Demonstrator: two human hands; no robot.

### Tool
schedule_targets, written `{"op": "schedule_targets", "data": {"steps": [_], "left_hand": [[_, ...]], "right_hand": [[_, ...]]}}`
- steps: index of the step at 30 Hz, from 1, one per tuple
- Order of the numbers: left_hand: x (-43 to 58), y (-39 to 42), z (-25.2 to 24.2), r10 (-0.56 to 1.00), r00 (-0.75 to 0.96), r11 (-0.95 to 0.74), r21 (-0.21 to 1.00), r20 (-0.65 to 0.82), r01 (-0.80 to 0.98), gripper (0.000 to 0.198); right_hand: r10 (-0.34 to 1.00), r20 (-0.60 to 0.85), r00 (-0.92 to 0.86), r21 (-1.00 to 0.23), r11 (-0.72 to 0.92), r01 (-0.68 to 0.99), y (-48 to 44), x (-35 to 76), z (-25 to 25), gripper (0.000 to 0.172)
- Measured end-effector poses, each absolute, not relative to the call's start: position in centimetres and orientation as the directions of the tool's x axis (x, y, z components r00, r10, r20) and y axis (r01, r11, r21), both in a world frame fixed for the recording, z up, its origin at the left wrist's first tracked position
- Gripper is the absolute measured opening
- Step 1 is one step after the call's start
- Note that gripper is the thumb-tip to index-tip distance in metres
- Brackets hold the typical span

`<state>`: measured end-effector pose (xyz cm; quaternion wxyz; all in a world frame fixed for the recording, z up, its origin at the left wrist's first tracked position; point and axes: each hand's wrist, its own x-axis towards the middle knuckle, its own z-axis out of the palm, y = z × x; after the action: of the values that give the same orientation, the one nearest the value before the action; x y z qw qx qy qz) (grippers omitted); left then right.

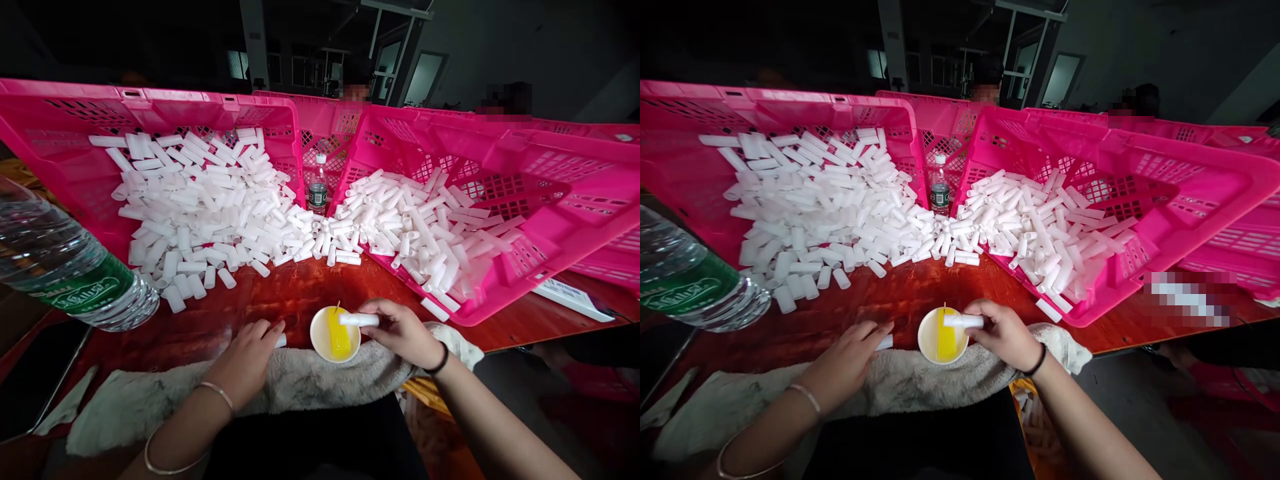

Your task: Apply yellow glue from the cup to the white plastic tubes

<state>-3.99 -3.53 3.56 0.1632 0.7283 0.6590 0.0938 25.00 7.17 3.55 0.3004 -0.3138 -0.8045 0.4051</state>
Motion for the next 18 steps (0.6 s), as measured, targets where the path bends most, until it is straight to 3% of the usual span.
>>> {"op": "schedule_targets", "data": {"steps": [3, 7, 12, 15, 18], "left_hand": [[-2.5, -2.8, 3.6, 0.996, 0.082, -0.062, 0.369, -0.04, 0.928, 0.033], [-0.3, -2.1, 3.1, 0.99, 0.101, -0.139, 0.611, 0.096, 0.779, 0.018], [1.5, -1.3, 1.3, 0.976, 0.167, -0.215, 0.676, 0.136, 0.705, 0.071], [2.0, -0.7, 0.6, 0.974, 0.172, -0.225, 0.682, 0.145, 0.696, 0.077], [2.2, -0.5, 0.5, 0.978, 0.149, -0.21, 0.692, 0.149, 0.691, 0.077]], "right_hand": [[0.714, 0.383, -0.586, -0.718, 0.629, 0.298, 7.1, 23.5, 1.5, 0.022], [0.618, 0.481, -0.621, -0.56, 0.762, 0.325, 7.0, 23.4, 0.5, 0.03], [0.527, 0.553, -0.646, -0.443, 0.842, 0.308, 7.1, 24.3, -0.1, 0.03], [0.546, 0.542, -0.639, -0.499, 0.821, 0.278, 7.3, 24.3, -0.4, 0.023], [0.685, 0.419, -0.596, -0.697, 0.663, 0.273, 7.4, 24.1, -0.2, 0.028]]}}
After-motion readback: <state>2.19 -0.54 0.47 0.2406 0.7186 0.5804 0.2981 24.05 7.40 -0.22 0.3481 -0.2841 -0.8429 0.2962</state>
